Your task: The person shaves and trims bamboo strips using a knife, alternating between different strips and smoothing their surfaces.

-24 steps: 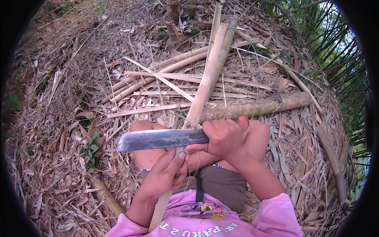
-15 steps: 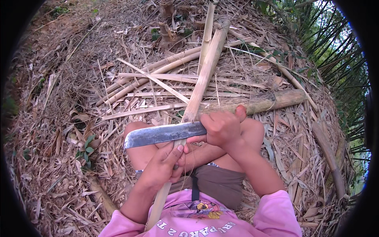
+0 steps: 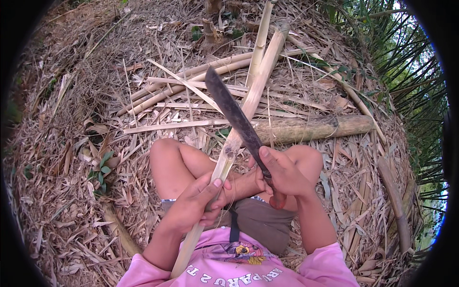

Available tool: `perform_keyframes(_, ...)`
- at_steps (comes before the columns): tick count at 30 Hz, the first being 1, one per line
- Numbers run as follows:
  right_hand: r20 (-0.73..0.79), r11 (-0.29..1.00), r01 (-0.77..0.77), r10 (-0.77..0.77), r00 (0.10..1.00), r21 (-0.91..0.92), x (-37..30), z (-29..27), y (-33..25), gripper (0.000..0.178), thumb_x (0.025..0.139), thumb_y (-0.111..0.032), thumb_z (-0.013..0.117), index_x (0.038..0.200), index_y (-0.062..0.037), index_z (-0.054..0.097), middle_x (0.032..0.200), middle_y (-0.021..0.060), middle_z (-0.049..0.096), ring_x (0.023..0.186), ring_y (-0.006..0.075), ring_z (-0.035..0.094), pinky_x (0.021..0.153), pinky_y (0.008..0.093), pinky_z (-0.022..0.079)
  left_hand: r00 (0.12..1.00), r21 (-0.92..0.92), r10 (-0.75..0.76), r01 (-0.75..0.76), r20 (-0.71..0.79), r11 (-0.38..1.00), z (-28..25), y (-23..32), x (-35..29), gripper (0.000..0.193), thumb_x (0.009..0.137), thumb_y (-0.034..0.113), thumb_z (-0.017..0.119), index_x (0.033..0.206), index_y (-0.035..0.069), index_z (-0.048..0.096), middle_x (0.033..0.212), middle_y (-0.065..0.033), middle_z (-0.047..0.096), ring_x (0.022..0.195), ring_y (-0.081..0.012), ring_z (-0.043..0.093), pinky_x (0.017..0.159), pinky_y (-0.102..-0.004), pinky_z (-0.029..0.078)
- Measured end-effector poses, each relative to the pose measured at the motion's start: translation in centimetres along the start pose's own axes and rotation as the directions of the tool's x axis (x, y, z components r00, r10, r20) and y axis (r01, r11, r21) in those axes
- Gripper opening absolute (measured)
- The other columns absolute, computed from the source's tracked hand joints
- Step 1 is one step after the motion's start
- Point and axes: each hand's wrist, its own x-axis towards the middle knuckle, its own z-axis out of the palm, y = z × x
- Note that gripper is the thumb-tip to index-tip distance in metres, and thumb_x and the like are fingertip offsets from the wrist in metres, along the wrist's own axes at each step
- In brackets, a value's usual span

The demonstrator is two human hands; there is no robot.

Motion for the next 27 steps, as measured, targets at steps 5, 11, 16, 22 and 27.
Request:
perform_keyframes(5,0.018,0.968,0.146,-0.145,0.989,-0.206,0.9,-0.9,0.7,0.049,0.106,-0.042,0.039,0.102,0.0010,0.064,0.075,0.0023,0.060,0.059,0.0062,0.054,0.052,0.0200,0.044,1.000,0.000,-0.014,0.014,-0.011,1.000,0.0,-0.3,-0.2,0.021,0.108,0.028,0.037,0.107,0.009,0.047,0.065,0.0035,0.035,0.042,-0.0039,0.026,0.036,-0.0211,0.022)
perform_keyframes(11,-0.010,0.960,0.137,-0.144,0.990,-0.243,0.3,-0.8,-0.9,0.047,0.106,-0.040,0.043,0.101,0.0012,0.065,0.075,-0.0008,0.058,0.059,0.0053,0.050,0.052,0.0208,0.041,1.000,-0.013,0.019,-0.018,0.017,1.000,-0.3,-0.7,-0.6,0.023,0.108,0.029,0.038,0.102,0.008,0.047,0.065,0.0039,0.034,0.043,-0.0047,0.026,0.037,-0.0223,0.020)
perform_keyframes(16,0.007,0.863,0.281,-0.306,0.952,-0.419,0.1,0.2,-0.7,0.048,0.105,-0.041,0.044,0.094,0.0004,0.066,0.068,-0.0008,0.056,0.056,0.0043,0.049,0.050,0.0208,0.040,0.998,0.049,0.047,-0.049,0.030,0.998,-0.3,-0.9,-0.8,0.023,0.108,0.028,0.039,0.101,0.008,0.047,0.064,0.0037,0.035,0.043,-0.0050,0.027,0.038,-0.0225,0.022)
perform_keyframes(22,-0.075,0.927,0.154,-0.190,0.979,-0.343,-0.3,0.7,-0.5,0.045,0.104,-0.036,0.050,0.086,0.0036,0.063,0.066,0.0069,0.059,0.059,0.0122,0.055,0.055,0.0295,0.044,0.994,0.117,0.093,-0.100,0.063,0.988,-0.9,-1.5,-0.4,0.023,0.108,0.028,0.039,0.100,0.008,0.048,0.061,0.0040,0.037,0.043,-0.0053,0.031,0.038,-0.0221,0.024)
perform_keyframes(27,-0.048,0.704,0.304,-0.432,0.900,-0.642,-0.3,0.4,-0.6,0.043,0.105,-0.032,0.048,0.080,-0.0003,0.061,0.063,0.0039,0.056,0.055,0.0108,0.054,0.051,0.0288,0.042,0.995,0.211,0.099,-0.102,0.025,0.972,-2.1,-2.3,0.1,0.023,0.108,0.027,0.039,0.098,0.009,0.049,0.060,0.0046,0.040,0.042,-0.0050,0.033,0.039,-0.0212,0.026)
